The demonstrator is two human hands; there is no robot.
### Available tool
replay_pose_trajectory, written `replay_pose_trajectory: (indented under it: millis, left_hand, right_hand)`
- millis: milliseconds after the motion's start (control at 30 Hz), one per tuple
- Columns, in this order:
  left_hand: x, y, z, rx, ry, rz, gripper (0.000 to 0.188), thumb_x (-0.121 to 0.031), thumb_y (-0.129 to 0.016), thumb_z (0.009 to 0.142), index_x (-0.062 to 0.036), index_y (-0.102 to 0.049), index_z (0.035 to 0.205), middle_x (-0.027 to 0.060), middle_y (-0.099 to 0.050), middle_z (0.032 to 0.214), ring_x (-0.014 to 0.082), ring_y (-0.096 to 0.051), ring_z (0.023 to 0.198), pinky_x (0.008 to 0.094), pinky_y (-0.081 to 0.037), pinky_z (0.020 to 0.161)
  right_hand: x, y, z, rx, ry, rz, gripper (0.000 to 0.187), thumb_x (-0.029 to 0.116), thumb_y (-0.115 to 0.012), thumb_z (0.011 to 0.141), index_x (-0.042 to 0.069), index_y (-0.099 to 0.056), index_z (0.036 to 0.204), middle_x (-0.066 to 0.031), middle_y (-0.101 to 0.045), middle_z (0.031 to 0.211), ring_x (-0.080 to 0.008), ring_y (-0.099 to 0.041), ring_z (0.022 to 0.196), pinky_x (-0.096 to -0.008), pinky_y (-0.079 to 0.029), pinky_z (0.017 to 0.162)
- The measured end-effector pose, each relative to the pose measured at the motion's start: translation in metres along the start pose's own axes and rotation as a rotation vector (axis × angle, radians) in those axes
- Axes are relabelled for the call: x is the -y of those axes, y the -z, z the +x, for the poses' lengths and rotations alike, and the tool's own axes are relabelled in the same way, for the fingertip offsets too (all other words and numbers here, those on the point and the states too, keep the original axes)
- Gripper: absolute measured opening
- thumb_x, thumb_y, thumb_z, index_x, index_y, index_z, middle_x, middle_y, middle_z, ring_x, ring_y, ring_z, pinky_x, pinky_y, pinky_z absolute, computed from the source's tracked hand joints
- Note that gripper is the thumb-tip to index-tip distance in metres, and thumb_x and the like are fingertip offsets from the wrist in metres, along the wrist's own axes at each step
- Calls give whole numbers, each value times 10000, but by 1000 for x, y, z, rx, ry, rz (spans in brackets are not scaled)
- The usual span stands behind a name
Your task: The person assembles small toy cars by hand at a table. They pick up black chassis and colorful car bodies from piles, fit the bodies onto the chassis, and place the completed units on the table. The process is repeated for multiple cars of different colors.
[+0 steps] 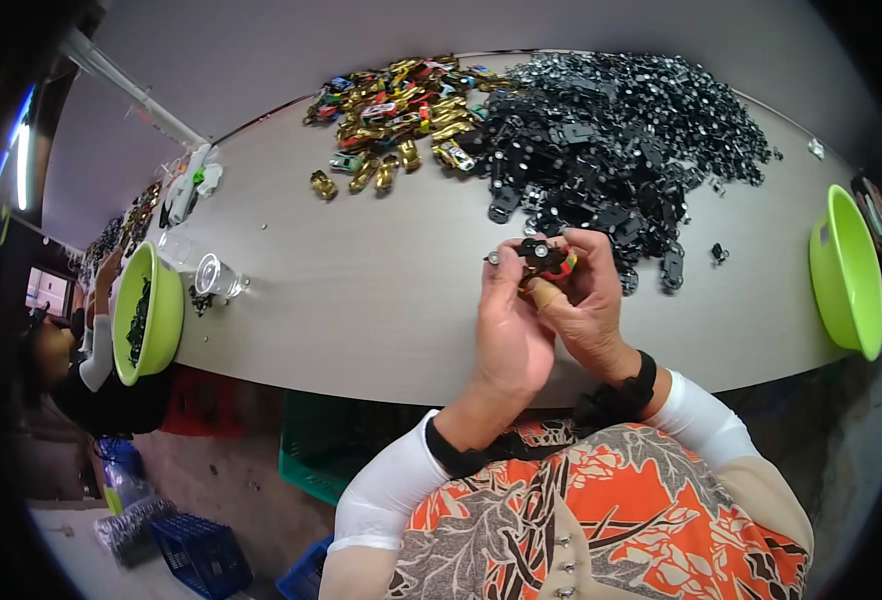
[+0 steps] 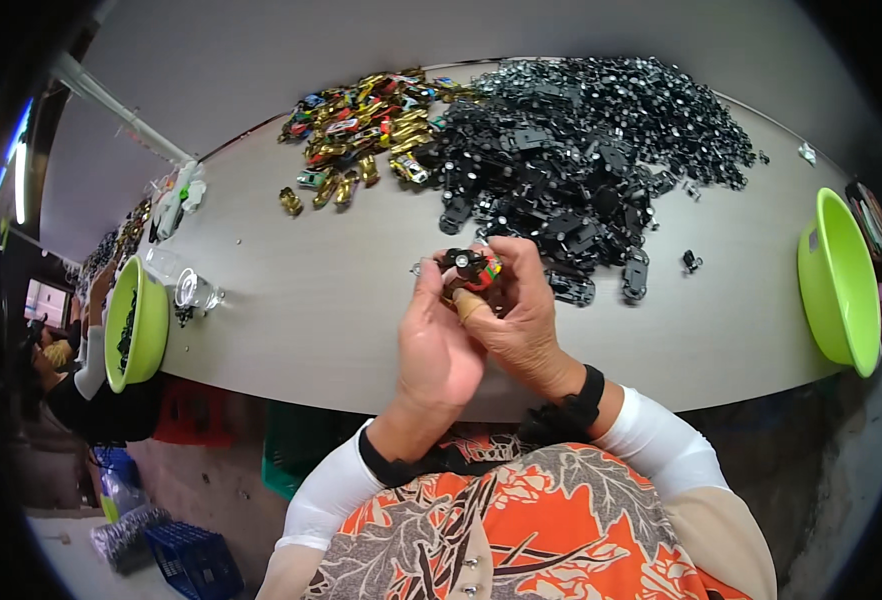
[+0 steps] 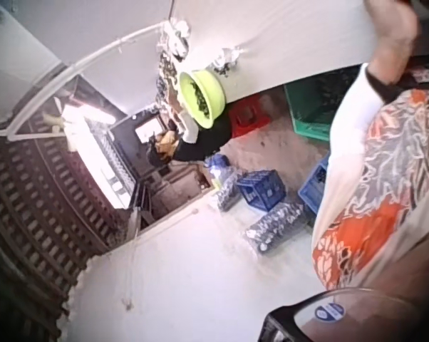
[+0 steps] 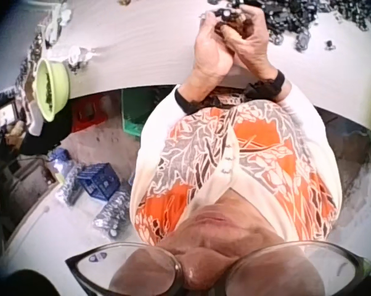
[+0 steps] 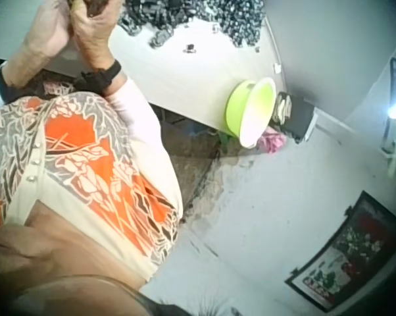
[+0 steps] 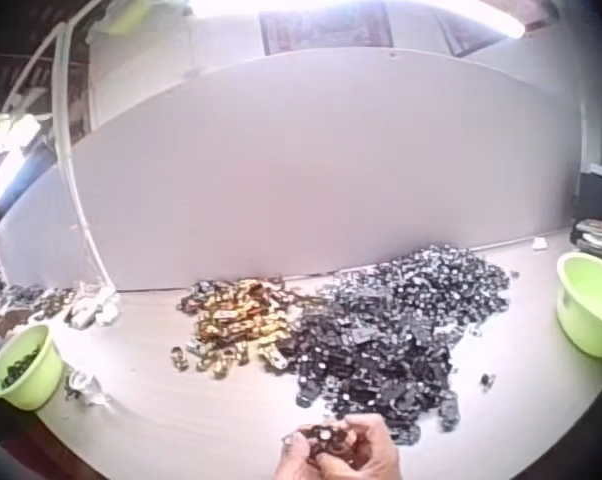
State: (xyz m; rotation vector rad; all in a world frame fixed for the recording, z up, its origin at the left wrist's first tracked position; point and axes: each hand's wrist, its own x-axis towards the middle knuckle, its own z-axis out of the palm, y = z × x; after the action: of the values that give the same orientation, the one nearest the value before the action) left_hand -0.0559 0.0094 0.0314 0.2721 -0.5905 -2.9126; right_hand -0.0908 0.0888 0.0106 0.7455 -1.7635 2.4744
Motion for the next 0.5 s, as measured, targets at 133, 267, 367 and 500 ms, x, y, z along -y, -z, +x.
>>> replay_pose_trajectory:
  millis: [133,267,367,500]
  left_hand:
    - [-13,11,-1,-28,-132,282,241,-255,-472,954,-54,-515,1080,71,-585,1019,201,-557,1002,390,-440,897]
    - [-45,30,0,78,-96,442,297,-182,-526,921,-16,-467,1161,133,-590,1027,233,-606,944,411,-500,856]
    - [-46,29,-14,111,16,574,366,-137,-566,890,-17,-429,1207,151,-590,1024,246,-615,938,396,-536,814]
    - [-36,30,-19,143,127,562,420,-92,-611,848,-48,-427,1223,150,-591,1044,246,-623,943,395,-567,764]
  right_hand:
    - [19,20,1,53,-218,153,460,-91,-580,757,40,-423,1169,-91,-577,1003,-108,-576,833,-225,-496,641]
    - [32,57,6,106,-389,310,480,7,-563,766,66,-434,1225,-134,-597,943,-126,-562,695,-212,-428,466]
    - [34,65,5,164,-409,376,453,25,-546,784,106,-440,1216,-137,-602,940,-130,-568,695,-211,-424,467]
    - [29,66,1,265,-477,393,447,1,-548,777,118,-469,1201,-120,-608,956,-129,-577,711,-216,-420,477]
